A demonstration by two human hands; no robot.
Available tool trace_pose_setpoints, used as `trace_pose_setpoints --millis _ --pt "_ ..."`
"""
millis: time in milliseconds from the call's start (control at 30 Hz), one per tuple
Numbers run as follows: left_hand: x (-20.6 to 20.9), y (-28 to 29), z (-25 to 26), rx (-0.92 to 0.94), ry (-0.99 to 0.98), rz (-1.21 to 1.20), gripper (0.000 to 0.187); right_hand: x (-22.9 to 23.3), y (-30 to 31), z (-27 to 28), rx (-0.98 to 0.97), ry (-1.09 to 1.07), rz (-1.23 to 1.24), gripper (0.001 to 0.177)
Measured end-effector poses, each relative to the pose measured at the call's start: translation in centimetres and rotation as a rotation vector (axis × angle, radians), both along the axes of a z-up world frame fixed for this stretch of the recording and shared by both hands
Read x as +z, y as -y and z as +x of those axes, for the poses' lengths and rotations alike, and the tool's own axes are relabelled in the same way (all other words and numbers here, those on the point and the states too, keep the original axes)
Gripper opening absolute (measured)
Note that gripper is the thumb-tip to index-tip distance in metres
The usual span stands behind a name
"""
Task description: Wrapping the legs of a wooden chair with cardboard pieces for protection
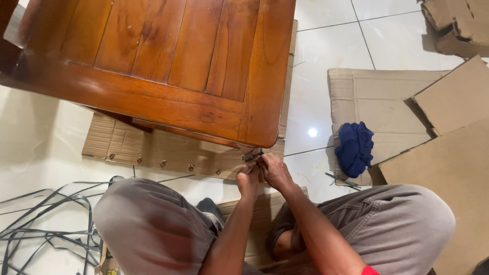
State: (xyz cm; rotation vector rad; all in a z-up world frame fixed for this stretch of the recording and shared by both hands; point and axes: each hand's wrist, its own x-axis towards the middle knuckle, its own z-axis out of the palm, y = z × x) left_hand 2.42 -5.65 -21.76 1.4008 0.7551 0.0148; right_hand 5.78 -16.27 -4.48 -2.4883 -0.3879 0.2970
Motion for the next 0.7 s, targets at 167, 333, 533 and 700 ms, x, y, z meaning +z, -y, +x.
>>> trace_pose_setpoints --millis 167,333,533,700 --pt "6.2 -0.8 -0.7 -0.111 -0.226 0.274 0.016 0.3 0.5 -0.3 -0.028 -0.024 0.065 0.012" --pt "10.8 -1.4 -0.4 -0.159 -0.25 0.423 0.019 -0.6 1.2 -0.5 -0.116 -0.021 0.05 0.01" --pt "11.9 -1.2 0.1 -0.155 -0.235 0.443 0.013 -1.0 1.3 0.2 -0.108 0.023 -0.048 0.007" --pt "10.7 -1.5 0.5 -0.155 -0.258 0.48 0.014 1.2 0.6 0.8 -0.166 0.008 -0.044 0.008"
